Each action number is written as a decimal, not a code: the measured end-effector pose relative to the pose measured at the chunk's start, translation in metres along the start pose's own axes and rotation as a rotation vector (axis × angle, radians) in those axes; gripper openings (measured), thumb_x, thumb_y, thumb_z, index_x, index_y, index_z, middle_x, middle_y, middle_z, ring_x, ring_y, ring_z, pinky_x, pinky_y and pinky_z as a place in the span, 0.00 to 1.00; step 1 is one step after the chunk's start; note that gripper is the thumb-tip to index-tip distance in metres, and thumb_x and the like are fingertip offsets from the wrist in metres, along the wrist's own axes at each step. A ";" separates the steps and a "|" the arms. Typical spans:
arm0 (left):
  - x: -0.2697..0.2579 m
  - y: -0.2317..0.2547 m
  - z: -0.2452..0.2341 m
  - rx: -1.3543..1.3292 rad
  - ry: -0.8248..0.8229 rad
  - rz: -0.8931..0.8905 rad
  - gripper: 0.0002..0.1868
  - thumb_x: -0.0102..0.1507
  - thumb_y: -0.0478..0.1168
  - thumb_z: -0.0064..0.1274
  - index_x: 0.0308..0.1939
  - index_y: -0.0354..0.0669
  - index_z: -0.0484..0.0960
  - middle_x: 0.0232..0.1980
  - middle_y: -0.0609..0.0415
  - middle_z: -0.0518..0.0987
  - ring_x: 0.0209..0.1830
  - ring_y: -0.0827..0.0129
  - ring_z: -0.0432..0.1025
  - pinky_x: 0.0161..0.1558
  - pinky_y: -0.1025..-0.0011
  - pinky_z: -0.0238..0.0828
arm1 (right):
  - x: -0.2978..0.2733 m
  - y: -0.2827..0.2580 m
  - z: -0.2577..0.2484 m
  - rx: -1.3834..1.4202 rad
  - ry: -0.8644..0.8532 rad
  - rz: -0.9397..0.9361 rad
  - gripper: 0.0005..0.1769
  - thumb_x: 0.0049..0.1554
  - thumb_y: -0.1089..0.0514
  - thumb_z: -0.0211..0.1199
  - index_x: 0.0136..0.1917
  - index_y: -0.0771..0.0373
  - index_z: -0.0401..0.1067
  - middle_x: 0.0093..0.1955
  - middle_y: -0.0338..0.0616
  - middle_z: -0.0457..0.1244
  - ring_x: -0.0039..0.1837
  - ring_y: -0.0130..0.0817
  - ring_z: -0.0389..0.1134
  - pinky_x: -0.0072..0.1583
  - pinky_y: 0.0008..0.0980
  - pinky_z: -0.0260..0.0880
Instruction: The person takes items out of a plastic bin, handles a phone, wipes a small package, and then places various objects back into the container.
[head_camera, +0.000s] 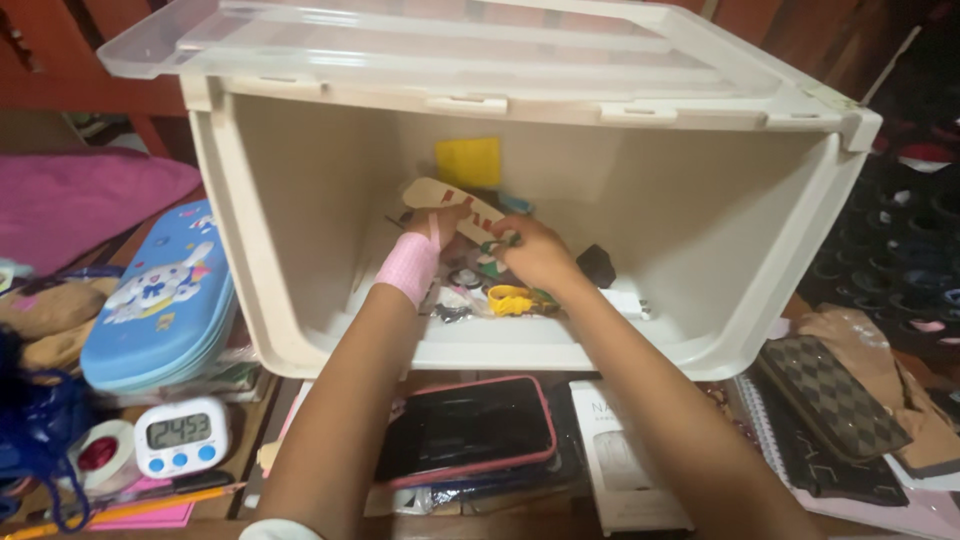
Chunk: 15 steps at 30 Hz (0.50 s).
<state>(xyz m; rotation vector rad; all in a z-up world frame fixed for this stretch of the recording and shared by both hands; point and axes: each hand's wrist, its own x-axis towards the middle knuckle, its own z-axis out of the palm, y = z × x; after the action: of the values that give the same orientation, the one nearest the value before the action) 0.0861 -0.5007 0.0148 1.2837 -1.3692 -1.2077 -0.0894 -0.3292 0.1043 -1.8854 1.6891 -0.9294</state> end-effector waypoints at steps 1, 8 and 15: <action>-0.008 0.007 0.000 -0.083 0.012 -0.065 0.23 0.62 0.48 0.56 0.54 0.35 0.81 0.50 0.45 0.85 0.44 0.60 0.81 0.45 0.67 0.78 | -0.001 -0.001 0.000 -0.016 0.017 -0.036 0.19 0.51 0.53 0.67 0.58 0.52 0.77 0.55 0.48 0.70 0.55 0.42 0.73 0.58 0.36 0.70; -0.069 0.042 -0.003 -0.218 -0.018 -0.039 0.22 0.62 0.45 0.56 0.53 0.31 0.82 0.45 0.42 0.84 0.37 0.57 0.78 0.38 0.61 0.74 | -0.011 0.000 -0.007 0.020 0.029 -0.112 0.20 0.52 0.54 0.66 0.59 0.55 0.76 0.58 0.48 0.70 0.58 0.41 0.71 0.59 0.35 0.70; -0.199 0.074 -0.043 -0.254 0.329 0.582 0.20 0.66 0.40 0.53 0.60 0.35 0.79 0.58 0.51 0.82 0.59 0.67 0.75 0.62 0.71 0.67 | -0.078 -0.029 -0.040 0.280 0.120 -0.277 0.21 0.56 0.57 0.63 0.62 0.62 0.75 0.59 0.45 0.69 0.59 0.36 0.69 0.59 0.34 0.69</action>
<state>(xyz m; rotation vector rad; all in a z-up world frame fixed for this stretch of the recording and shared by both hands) 0.1334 -0.3065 0.0977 0.7804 -1.1841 -0.7027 -0.1008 -0.2442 0.1368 -1.9296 1.2959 -1.3361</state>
